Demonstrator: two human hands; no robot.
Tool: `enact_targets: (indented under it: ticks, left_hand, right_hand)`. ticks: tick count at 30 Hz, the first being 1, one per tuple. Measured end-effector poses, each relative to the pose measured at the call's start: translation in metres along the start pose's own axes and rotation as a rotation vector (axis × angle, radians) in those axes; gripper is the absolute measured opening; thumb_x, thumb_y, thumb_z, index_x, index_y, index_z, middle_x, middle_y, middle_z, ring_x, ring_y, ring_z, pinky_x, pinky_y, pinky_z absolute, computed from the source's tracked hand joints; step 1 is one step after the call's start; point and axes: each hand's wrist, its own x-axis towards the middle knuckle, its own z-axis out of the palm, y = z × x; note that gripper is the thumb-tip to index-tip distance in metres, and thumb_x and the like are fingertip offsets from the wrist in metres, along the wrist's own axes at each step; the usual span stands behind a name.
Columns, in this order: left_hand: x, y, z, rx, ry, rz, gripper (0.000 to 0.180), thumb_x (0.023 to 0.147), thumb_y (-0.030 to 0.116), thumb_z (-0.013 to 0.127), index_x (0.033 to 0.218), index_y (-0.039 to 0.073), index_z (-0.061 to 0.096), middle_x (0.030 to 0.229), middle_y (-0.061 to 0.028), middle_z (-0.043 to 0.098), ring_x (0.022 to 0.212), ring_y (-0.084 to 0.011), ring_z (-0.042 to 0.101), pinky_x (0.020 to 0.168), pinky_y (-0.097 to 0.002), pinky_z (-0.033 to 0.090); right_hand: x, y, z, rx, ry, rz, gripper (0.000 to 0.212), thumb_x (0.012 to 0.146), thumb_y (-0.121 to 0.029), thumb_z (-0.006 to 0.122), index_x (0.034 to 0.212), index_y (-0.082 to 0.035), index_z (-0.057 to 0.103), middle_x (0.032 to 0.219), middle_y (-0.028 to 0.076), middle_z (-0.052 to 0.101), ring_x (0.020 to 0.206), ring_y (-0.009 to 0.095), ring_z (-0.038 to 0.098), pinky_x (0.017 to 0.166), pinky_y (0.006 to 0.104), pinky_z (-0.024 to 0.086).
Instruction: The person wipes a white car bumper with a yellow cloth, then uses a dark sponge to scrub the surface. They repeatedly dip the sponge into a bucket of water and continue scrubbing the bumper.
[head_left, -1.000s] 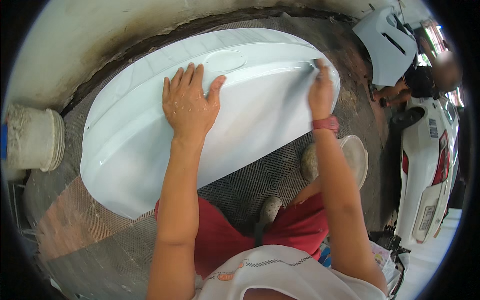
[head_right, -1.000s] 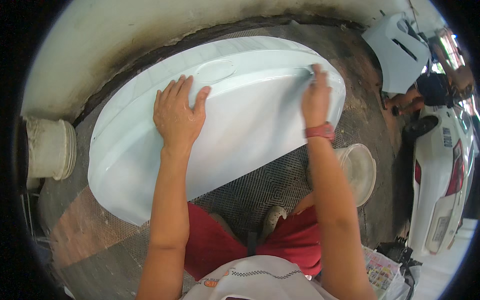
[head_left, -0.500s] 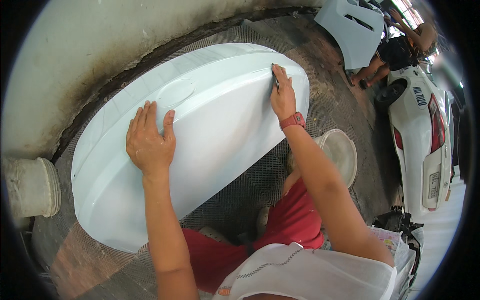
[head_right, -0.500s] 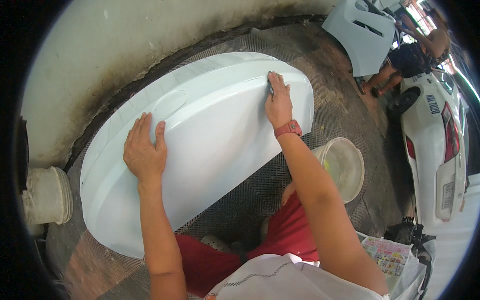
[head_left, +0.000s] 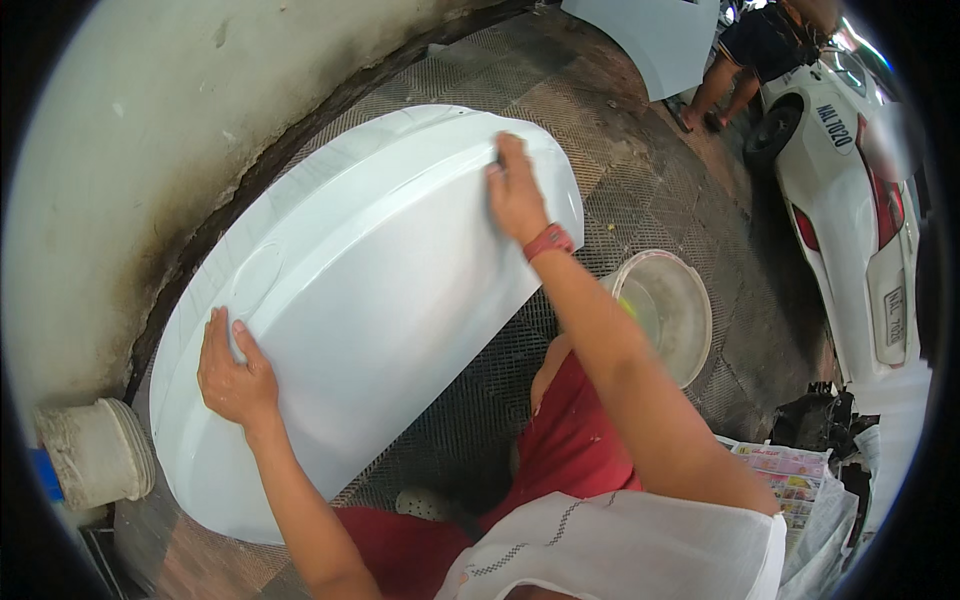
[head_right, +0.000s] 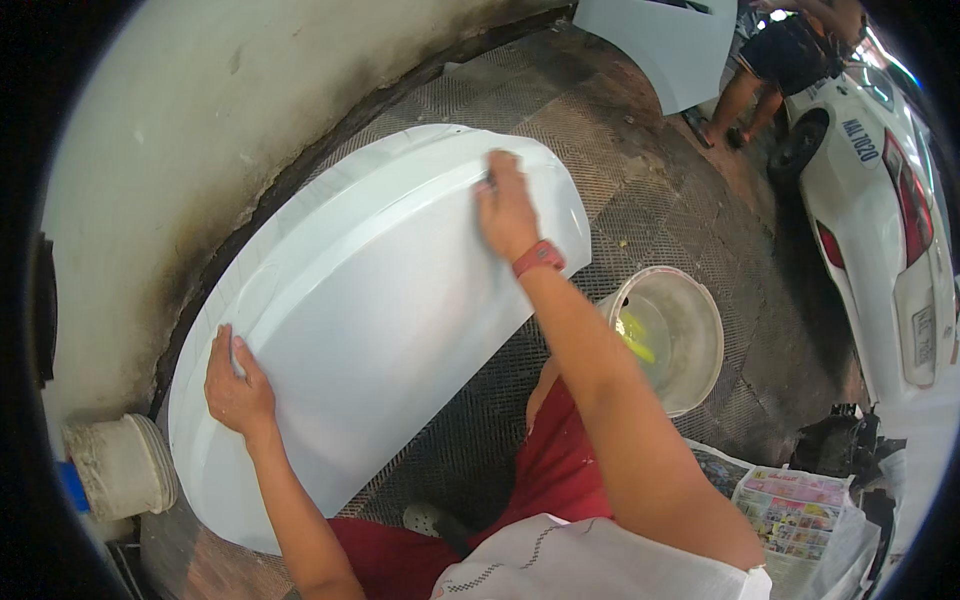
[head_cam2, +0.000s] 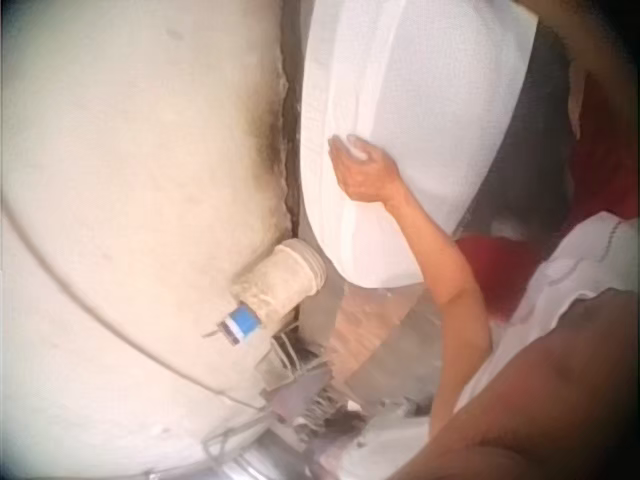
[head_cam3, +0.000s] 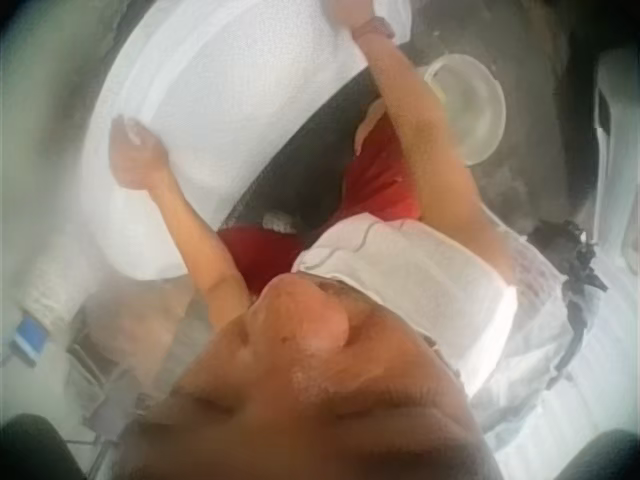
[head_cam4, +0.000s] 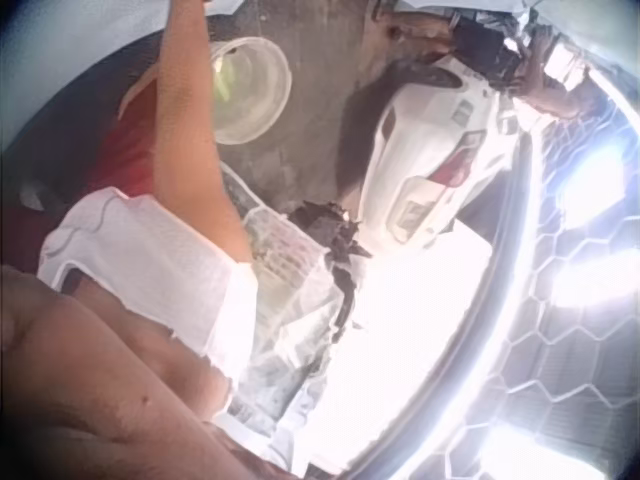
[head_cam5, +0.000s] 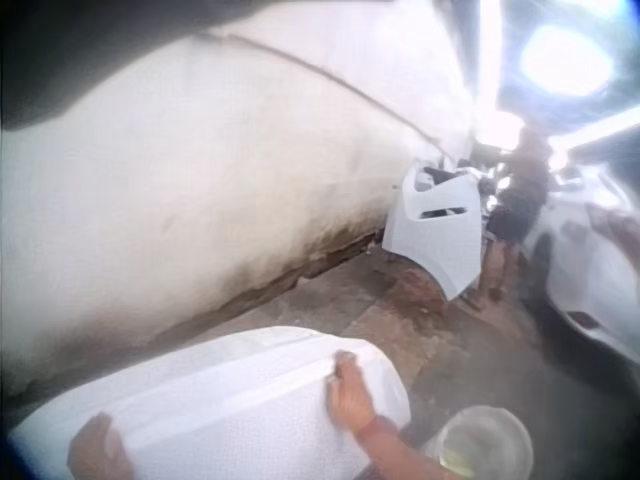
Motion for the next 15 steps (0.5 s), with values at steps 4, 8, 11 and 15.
enact_targets:
  ticks: [4, 8, 11, 15]
  left_hand:
    - [0.001, 0.002, 0.000, 0.023, -0.021, -0.030, 0.035, 0.108, 0.032, 0.059, 0.128, 0.011, 0.078, 0.130, -0.0089, 0.078, 0.123, -0.0293, 0.072, 0.102, -0.0419, 0.055]
    - [0.000, 0.001, 0.001, 0.036, -0.026, -0.026, 0.035, 0.108, 0.031, 0.058, 0.128, 0.010, 0.078, 0.130, -0.0090, 0.078, 0.121, -0.0304, 0.073, 0.101, -0.0426, 0.056]
    - [0.001, 0.001, 0.002, 0.024, -0.014, -0.006, 0.034, 0.108, 0.030, 0.058, 0.128, 0.010, 0.078, 0.130, -0.0095, 0.078, 0.120, -0.0310, 0.074, 0.100, -0.0428, 0.056]
    - [0.001, 0.000, 0.001, -0.003, -0.003, -0.031, 0.034, 0.107, 0.028, 0.059, 0.129, 0.009, 0.078, 0.130, -0.0098, 0.078, 0.120, -0.0308, 0.074, 0.101, -0.0426, 0.056]
  right_hand:
    - [-0.003, 0.014, 0.013, -0.090, 0.139, -0.016, 0.063, 0.105, -0.024, 0.056, 0.156, 0.009, 0.040, 0.167, 0.028, 0.036, 0.160, 0.047, 0.023, 0.131, 0.0552, 0.021]
    - [-0.011, 0.019, 0.007, -0.188, 0.037, -0.175, 0.059, 0.106, -0.023, 0.054, 0.154, 0.009, 0.042, 0.163, 0.029, 0.042, 0.156, 0.046, 0.033, 0.130, 0.0531, 0.024]
    - [0.031, 0.066, -0.031, -0.043, 0.152, 0.294, 0.058, 0.114, -0.031, 0.038, 0.157, 0.008, 0.041, 0.166, 0.028, 0.040, 0.159, 0.041, 0.032, 0.131, 0.0453, 0.026]
    - [0.035, 0.123, -0.020, -0.224, 0.170, 0.253, 0.068, 0.114, -0.040, 0.037, 0.163, 0.007, 0.033, 0.172, 0.027, 0.031, 0.162, 0.042, 0.023, 0.133, 0.0440, 0.018]
